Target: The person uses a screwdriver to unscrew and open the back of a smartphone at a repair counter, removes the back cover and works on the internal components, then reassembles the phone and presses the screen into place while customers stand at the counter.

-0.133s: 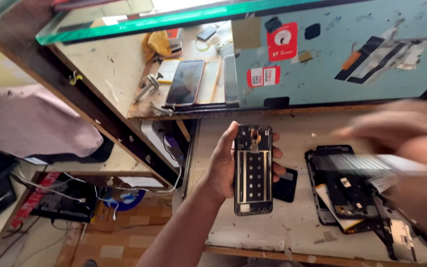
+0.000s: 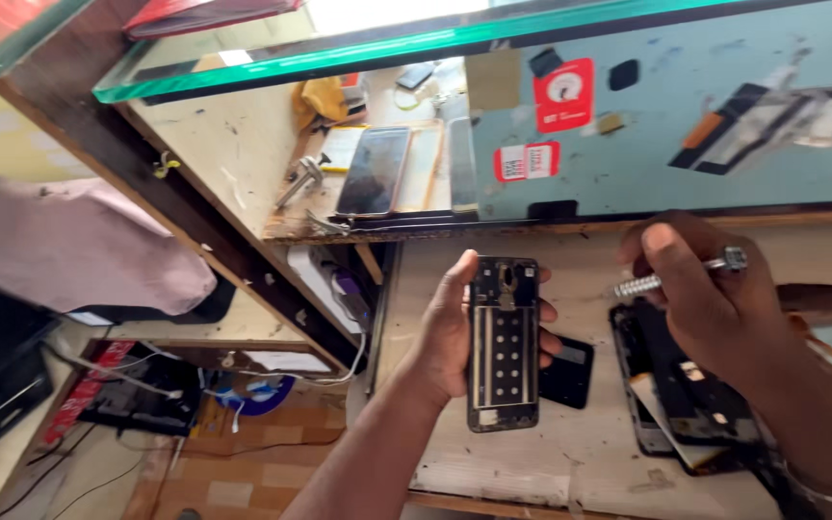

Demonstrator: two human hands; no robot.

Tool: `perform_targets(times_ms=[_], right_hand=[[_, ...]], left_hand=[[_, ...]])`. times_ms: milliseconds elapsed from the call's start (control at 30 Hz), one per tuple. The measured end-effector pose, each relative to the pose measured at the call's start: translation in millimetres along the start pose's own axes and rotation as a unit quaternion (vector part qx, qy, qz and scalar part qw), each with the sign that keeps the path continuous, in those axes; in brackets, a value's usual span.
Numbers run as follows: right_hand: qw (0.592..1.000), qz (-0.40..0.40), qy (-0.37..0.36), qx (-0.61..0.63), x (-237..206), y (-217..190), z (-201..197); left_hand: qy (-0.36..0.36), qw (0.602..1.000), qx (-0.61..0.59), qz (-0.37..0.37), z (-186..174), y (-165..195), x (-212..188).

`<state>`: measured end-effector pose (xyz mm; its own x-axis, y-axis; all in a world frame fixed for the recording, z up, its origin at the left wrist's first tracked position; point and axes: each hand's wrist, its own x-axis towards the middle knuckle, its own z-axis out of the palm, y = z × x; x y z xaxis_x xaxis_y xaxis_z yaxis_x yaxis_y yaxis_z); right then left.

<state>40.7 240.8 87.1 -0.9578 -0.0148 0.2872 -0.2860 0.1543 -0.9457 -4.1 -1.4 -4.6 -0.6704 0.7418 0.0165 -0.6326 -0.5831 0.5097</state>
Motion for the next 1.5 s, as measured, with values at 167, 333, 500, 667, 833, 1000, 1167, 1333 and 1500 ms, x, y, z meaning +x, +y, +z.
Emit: perform_targets(times_ms=[167,333,500,667,833,1000,1167,1333,1500], right_hand=[[0.999,-0.008,0.005,0.053,3,104,-25],[1.0,-0.013,-0.002,0.016,8,79,-30],[0.997,0.046,-0.012,-0.068,0,53,-15],[0.97,-0.067,0.018,-0.234,-4,43,-8],[0.94,-0.202,0.039,-0.271,-4,33,-1],[0.936,-0.218,0.041,-0.272,-5,34,0],[0.943,-0.205,0.03,-0.26,-5,35,0],[0.941,-0.205,-0.005,-0.269,-7,39,-1],[0.922,-0.19,-0.016,-0.338,-7,43,3]], left_hand=[[0.029,1.0,0.001,-0.002,-11,0,3],[0.005,0.999,-0.039,-0.026,-10,-2,5],[-0.015,0.999,-0.042,-0.008,-7,0,4],[-0.01,0.999,-0.037,-0.003,-8,0,4],[-0.007,0.999,-0.039,0.001,-8,2,4],[-0.004,1.0,-0.022,0.003,-8,3,4],[0.01,1.0,0.006,0.009,-6,3,4],[0.09,0.987,0.13,0.009,2,1,3],[0.1,0.982,0.162,0.014,9,0,2]])
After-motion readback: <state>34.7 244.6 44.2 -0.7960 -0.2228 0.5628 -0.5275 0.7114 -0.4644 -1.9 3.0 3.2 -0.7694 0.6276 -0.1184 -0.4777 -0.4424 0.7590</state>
